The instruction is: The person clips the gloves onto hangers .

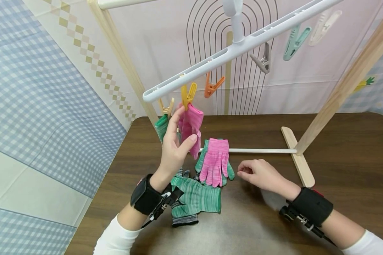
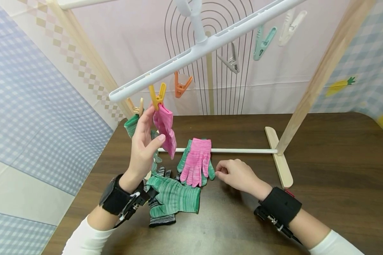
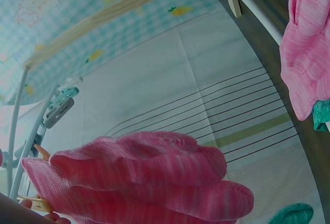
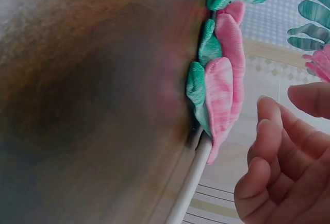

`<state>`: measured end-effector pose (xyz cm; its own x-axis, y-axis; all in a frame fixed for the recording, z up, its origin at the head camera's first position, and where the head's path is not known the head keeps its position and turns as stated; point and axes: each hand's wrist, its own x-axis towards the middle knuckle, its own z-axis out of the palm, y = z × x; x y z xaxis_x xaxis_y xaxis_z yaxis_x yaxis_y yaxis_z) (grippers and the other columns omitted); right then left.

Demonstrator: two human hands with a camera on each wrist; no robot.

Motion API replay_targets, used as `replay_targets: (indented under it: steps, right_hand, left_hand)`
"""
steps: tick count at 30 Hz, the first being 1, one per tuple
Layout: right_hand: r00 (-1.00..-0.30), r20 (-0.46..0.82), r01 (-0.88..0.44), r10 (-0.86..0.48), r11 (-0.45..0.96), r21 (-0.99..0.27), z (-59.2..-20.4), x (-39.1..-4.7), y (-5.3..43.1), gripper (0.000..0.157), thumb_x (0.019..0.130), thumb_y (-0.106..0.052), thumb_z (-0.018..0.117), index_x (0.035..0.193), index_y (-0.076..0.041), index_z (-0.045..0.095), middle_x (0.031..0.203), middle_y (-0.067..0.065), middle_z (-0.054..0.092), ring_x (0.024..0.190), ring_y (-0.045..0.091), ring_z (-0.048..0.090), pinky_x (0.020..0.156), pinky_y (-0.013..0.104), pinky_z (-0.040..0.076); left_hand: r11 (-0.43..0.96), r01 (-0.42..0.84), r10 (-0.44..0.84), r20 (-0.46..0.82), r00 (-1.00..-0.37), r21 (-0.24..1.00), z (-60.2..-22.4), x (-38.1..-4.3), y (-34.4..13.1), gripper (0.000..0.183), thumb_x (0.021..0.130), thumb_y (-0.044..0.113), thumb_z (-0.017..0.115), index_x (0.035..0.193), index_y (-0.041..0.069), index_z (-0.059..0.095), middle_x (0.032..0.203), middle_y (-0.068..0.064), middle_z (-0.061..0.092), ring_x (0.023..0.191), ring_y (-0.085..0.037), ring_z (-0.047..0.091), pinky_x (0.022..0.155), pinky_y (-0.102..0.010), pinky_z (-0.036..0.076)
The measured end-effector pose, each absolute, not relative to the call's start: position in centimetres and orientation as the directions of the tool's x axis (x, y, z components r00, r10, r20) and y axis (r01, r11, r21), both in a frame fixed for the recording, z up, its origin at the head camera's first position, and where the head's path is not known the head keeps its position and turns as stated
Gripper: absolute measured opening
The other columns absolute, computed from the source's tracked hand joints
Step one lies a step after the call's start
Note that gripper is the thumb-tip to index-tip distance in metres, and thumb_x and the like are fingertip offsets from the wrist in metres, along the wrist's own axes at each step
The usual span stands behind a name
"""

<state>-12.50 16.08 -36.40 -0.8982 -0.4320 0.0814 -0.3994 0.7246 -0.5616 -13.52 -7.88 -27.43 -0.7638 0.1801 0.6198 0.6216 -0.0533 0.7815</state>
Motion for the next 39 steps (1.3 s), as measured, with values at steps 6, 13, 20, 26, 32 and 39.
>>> replay_targets:
  steps: [6,13,20,26,32,39]
  right_hand:
    - [-0.885,0.024,-0.398,-0.465,0.728,-0.558,-36.9,-12.4,16.3,0.006,0.082,-0.017,0.059,0.080,-0.013,0.063,0.059,-0.009,0.051,0.051,0.001,0.042,0.050,0.019,0.036]
    - [-0.858,-0.017,-0.421,-0.514,0.721,-0.551,-37.3,-12.5,16.7,0.008,0.083,-0.019,0.058,0.083,-0.012,0.063,0.064,-0.009,0.054,0.054,0.000,0.043,0.050,0.019,0.036]
    - [-0.851,-0.071,-0.403,-0.520,0.735,-0.546,-38.0,-12.6,17.1,0.008,0.082,-0.019,0.059,0.084,-0.013,0.062,0.061,-0.009,0.050,0.052,0.001,0.042,0.049,0.019,0.035]
    - [-0.839,-0.110,-0.394,-0.533,0.734,-0.553,-38.2,-12.5,17.2,0.009,0.082,-0.020,0.059,0.086,-0.012,0.061,0.061,-0.008,0.048,0.052,0.001,0.041,0.049,0.019,0.035]
    - [-0.828,-0.104,-0.406,-0.552,0.716,-0.568,-38.1,-12.4,17.3,0.010,0.083,-0.021,0.059,0.086,-0.011,0.061,0.062,-0.008,0.048,0.053,0.001,0.041,0.049,0.019,0.034]
    - [-0.818,-0.107,-0.404,-0.565,0.697,-0.592,-38.2,-12.5,17.4,0.012,0.083,-0.021,0.059,0.087,-0.010,0.061,0.064,-0.007,0.048,0.055,0.001,0.041,0.050,0.019,0.035]
  left_hand:
    - [-0.051,0.630,0.179,0.627,-0.758,0.775,-27.7,-13.2,-7.8,0.064,0.077,0.009,0.048,0.134,-0.007,0.022,0.146,-0.012,0.015,0.134,-0.018,0.016,0.107,-0.049,0.014]
    - [-0.060,0.631,0.193,0.629,-0.753,0.774,-27.7,-12.6,-7.7,0.065,0.077,0.009,0.048,0.135,-0.006,0.020,0.147,-0.011,0.013,0.135,-0.017,0.014,0.107,-0.049,0.015]
    - [-0.075,0.640,0.192,0.641,-0.743,0.765,-27.7,-12.4,-7.7,0.065,0.077,0.008,0.048,0.134,-0.008,0.020,0.147,-0.012,0.013,0.135,-0.020,0.016,0.106,-0.051,0.018]
    - [-0.073,0.662,0.193,0.661,-0.725,0.746,-27.8,-12.1,-7.6,0.064,0.078,0.007,0.048,0.133,-0.009,0.021,0.147,-0.012,0.013,0.135,-0.020,0.015,0.105,-0.052,0.018]
    - [-0.081,0.686,0.194,0.687,-0.700,0.723,-27.9,-11.8,-7.5,0.062,0.081,0.012,0.049,0.133,-0.008,0.021,0.147,-0.009,0.012,0.129,-0.025,0.025,0.100,-0.050,0.029]
    - [-0.088,0.708,0.184,0.710,-0.680,0.701,-27.8,-11.7,-7.3,0.064,0.085,0.023,0.051,0.131,-0.011,0.023,0.146,-0.013,0.014,0.129,-0.028,0.025,0.098,-0.046,0.035]
